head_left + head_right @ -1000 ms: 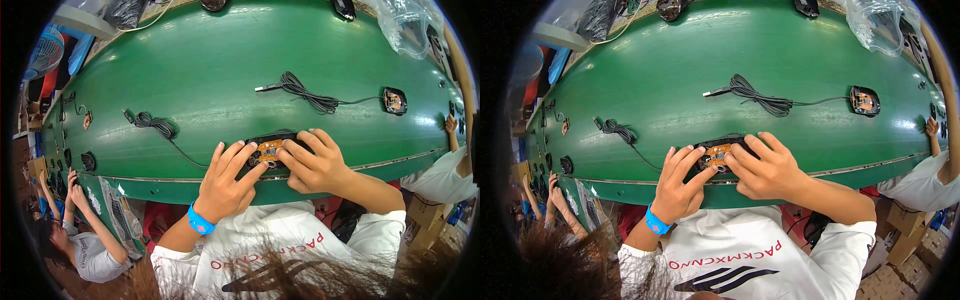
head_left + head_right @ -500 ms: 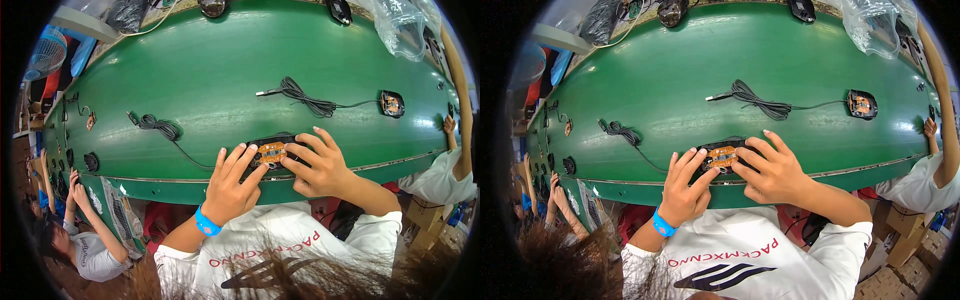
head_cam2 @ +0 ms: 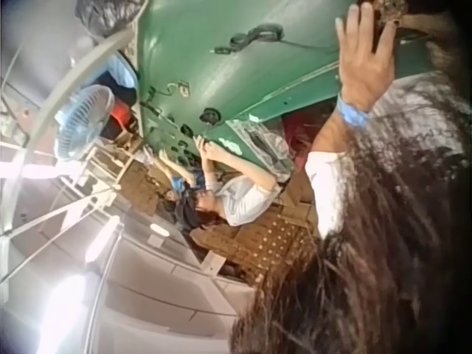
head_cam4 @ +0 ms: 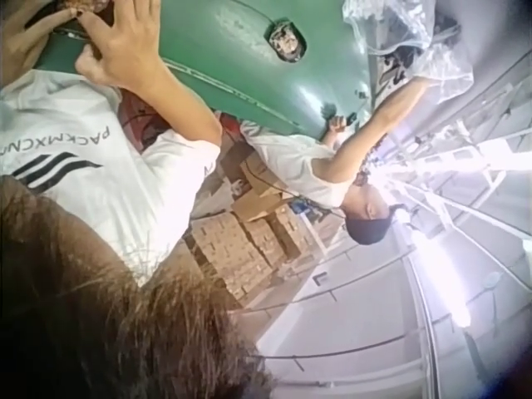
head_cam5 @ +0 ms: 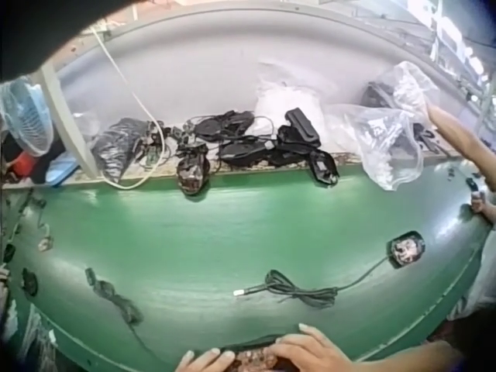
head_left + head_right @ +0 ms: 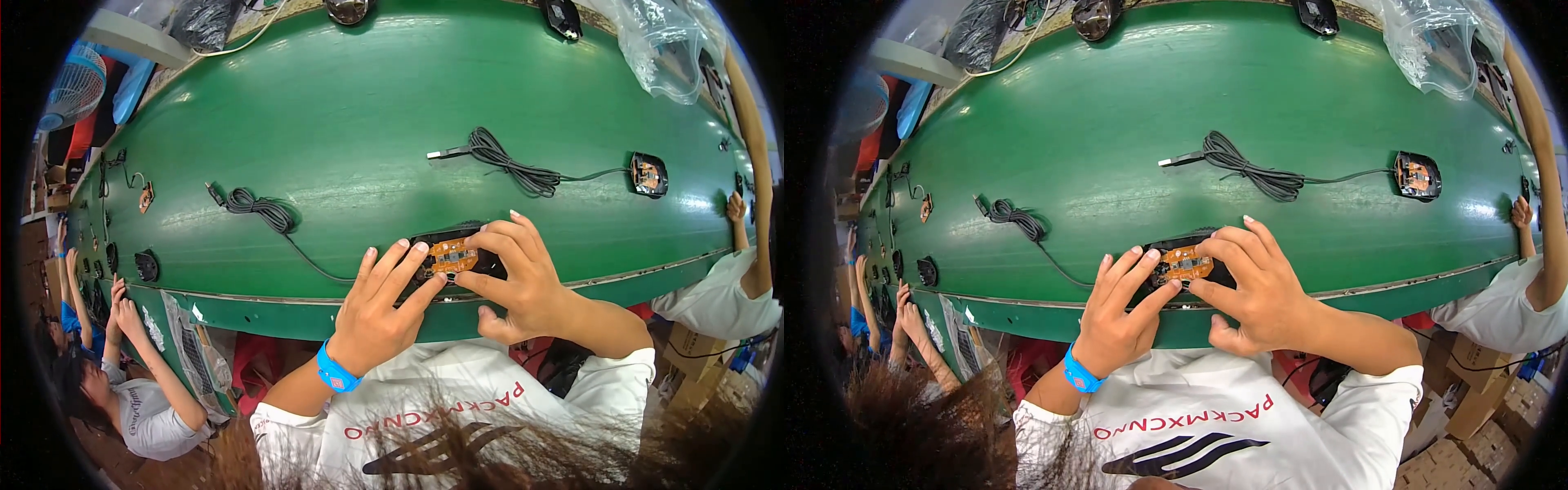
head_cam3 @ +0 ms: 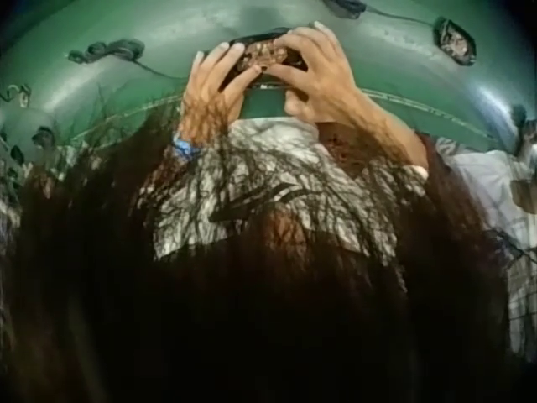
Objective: Assemble computer mice by inserting circuit boards into the bottom shells and routing the attached cables.
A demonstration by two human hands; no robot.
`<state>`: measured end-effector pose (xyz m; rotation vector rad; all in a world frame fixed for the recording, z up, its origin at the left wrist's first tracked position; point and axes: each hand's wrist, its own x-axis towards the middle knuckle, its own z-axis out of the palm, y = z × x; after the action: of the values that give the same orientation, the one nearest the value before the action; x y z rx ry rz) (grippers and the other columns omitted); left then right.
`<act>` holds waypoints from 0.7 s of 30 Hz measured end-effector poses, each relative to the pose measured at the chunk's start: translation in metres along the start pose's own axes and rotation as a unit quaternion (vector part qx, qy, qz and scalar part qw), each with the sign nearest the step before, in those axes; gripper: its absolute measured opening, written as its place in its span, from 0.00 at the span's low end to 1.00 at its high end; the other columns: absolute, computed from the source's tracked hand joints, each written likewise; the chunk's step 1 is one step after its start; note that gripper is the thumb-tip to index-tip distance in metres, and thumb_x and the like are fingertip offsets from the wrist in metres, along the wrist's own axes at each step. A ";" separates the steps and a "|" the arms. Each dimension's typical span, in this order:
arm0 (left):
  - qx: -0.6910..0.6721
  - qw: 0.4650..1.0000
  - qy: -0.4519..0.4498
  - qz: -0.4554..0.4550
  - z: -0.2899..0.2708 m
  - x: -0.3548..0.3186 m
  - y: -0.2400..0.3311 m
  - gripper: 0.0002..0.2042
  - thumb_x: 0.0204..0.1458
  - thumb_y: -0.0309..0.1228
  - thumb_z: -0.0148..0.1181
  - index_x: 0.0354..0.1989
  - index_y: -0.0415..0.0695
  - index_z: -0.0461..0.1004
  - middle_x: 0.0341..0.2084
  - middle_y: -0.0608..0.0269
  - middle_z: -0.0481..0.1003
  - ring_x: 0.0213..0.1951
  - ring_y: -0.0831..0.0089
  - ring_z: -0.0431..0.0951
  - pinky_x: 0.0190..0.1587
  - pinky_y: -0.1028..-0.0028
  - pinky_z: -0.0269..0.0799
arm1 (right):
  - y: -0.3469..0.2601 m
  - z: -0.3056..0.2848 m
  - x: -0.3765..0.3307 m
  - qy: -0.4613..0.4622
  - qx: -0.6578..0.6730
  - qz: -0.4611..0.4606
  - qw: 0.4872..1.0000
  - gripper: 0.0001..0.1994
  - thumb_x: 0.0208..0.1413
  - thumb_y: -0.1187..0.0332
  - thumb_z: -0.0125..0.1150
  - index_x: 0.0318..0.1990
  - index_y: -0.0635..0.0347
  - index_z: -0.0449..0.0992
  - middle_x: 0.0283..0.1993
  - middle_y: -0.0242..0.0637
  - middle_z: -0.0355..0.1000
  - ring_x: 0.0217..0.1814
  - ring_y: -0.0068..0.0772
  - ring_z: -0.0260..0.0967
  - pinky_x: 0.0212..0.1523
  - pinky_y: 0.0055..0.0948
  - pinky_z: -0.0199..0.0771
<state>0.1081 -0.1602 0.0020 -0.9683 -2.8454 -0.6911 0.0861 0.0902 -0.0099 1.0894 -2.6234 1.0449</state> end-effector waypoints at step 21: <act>0.060 0.997 0.021 0.055 -0.003 0.009 -0.004 0.21 0.46 0.18 0.61 0.50 0.47 0.80 0.60 0.48 0.70 0.63 0.47 0.69 0.65 0.42 0.64 | 0.006 -0.001 0.007 0.116 -0.016 -0.072 0.991 0.22 0.36 0.59 0.68 0.44 0.53 0.81 0.59 0.47 0.68 0.64 0.57 0.63 0.67 0.66 0.56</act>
<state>0.0981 -0.1589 0.0046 -1.0675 -2.7378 -0.5182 0.0768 0.0900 -0.0100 1.0609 -2.3361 1.0268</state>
